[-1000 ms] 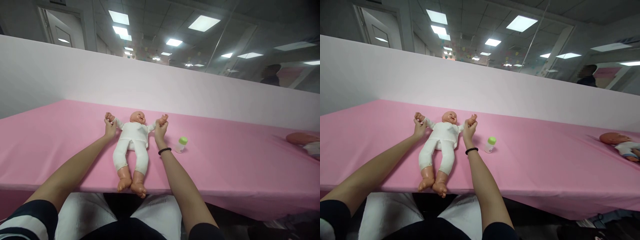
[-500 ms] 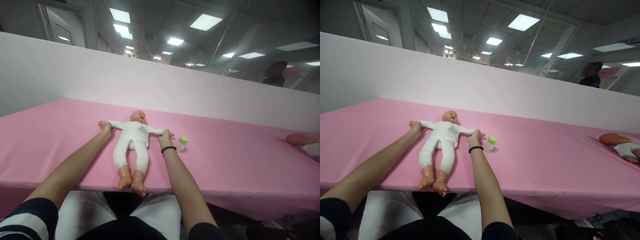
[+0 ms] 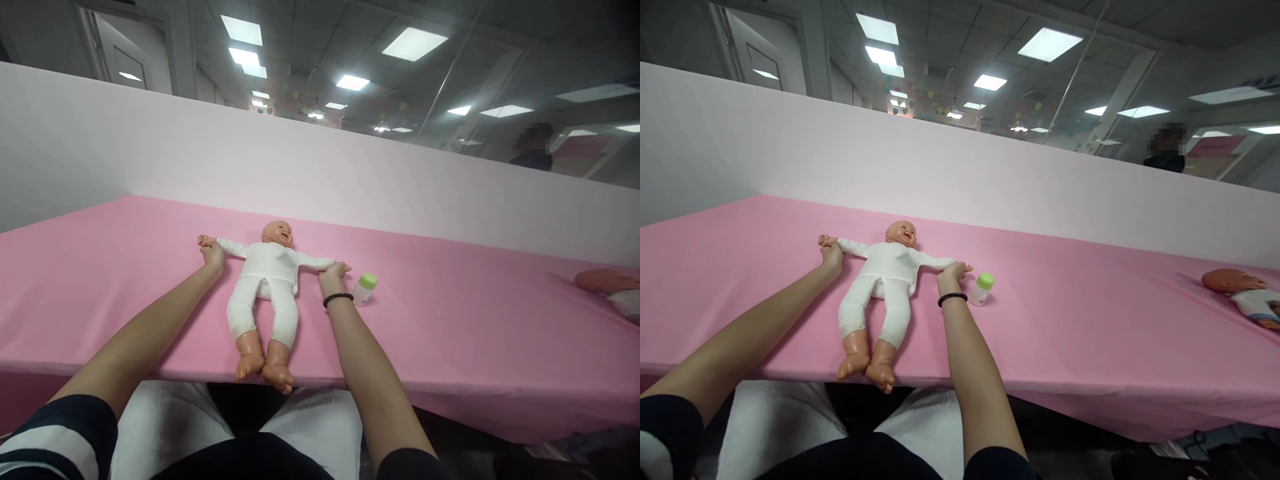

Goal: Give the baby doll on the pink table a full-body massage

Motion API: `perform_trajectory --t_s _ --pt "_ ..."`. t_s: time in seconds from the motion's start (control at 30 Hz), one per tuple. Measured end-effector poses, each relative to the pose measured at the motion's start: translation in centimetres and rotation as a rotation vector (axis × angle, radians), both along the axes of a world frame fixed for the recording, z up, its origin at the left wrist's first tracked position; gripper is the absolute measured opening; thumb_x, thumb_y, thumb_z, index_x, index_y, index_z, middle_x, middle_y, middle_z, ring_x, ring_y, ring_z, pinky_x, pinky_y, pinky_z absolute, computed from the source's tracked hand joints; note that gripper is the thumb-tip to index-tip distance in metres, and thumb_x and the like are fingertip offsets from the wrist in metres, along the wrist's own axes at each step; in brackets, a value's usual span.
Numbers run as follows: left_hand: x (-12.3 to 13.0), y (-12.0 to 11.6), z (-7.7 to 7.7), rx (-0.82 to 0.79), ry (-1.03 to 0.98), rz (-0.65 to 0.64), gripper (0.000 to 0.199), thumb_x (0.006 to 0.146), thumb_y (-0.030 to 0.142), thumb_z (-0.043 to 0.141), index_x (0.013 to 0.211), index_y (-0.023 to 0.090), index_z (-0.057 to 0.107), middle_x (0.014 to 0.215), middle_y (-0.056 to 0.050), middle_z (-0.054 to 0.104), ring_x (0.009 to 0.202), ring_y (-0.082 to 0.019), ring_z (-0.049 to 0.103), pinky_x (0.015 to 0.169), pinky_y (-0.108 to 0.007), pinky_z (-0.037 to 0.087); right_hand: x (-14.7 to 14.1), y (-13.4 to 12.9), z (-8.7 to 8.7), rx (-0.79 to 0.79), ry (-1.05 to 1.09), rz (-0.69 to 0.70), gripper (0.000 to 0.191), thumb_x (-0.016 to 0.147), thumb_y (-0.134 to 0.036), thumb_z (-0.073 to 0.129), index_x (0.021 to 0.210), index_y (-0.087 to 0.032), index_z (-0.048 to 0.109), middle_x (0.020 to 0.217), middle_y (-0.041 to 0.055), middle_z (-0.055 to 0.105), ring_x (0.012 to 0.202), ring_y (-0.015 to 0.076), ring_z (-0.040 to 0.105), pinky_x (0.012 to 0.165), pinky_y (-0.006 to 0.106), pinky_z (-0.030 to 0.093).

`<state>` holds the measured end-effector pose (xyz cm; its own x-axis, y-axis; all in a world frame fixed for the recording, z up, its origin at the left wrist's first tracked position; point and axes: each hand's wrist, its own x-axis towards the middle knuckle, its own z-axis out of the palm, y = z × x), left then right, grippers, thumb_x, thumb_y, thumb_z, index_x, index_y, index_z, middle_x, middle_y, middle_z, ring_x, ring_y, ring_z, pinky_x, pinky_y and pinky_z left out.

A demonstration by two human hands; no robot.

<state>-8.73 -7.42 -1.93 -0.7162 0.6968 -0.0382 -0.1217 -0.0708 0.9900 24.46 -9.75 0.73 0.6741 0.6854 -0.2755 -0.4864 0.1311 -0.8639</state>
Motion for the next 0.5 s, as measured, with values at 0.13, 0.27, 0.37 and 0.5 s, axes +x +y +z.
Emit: perform_trajectory --t_s 0.13,0.27,0.37,0.5 --pt "0.3 -0.4 0.2 -0.009 0.016 0.027 0.032 0.089 0.031 0.056 0.117 0.02 0.048 0.107 -0.015 0.063 0.107 -0.036 0.065 0.091 -0.049 0.052 0.1 0.4 -0.5 0.008 0.009 -0.019 0.038 0.1 -0.039 0.062 0.13 -0.015 0.06 0.126 0.0109 0.062 0.105 0.0218 0.065 0.088 0.042 0.059" --pt "0.5 -0.4 0.0 0.009 0.023 0.042 0.026 0.087 0.03 0.058 0.108 0.022 0.045 0.099 -0.011 0.06 0.099 -0.033 0.065 0.087 -0.047 0.051 0.3 0.5 -1.0 0.017 0.028 -0.045 0.037 0.1 -0.039 0.062 0.128 -0.015 0.06 0.122 0.0098 0.064 0.1 0.0202 0.066 0.084 0.039 0.06" --pt "-0.1 -0.1 -0.1 0.096 -0.008 0.059 0.022 0.084 0.025 0.058 0.096 0.025 0.039 0.09 -0.005 0.054 0.088 -0.025 0.061 0.08 -0.04 0.051 0.9 0.4 -1.2 0.025 0.053 -0.075 0.033 0.1 -0.039 0.062 0.122 -0.015 0.062 0.112 0.0072 0.066 0.089 0.0163 0.066 0.075 0.032 0.06" --pt "-1.5 0.4 0.0 0.212 0.008 0.02 0.023 0.083 0.019 0.055 0.081 0.026 0.033 0.078 0.002 0.04 0.073 -0.016 0.05 0.07 -0.03 0.047 2.0 0.2 -0.9 0.077 0.064 -0.085 0.029 0.101 -0.038 0.062 0.118 -0.014 0.062 0.105 0.0053 0.066 0.081 0.0135 0.065 0.068 0.027 0.058"
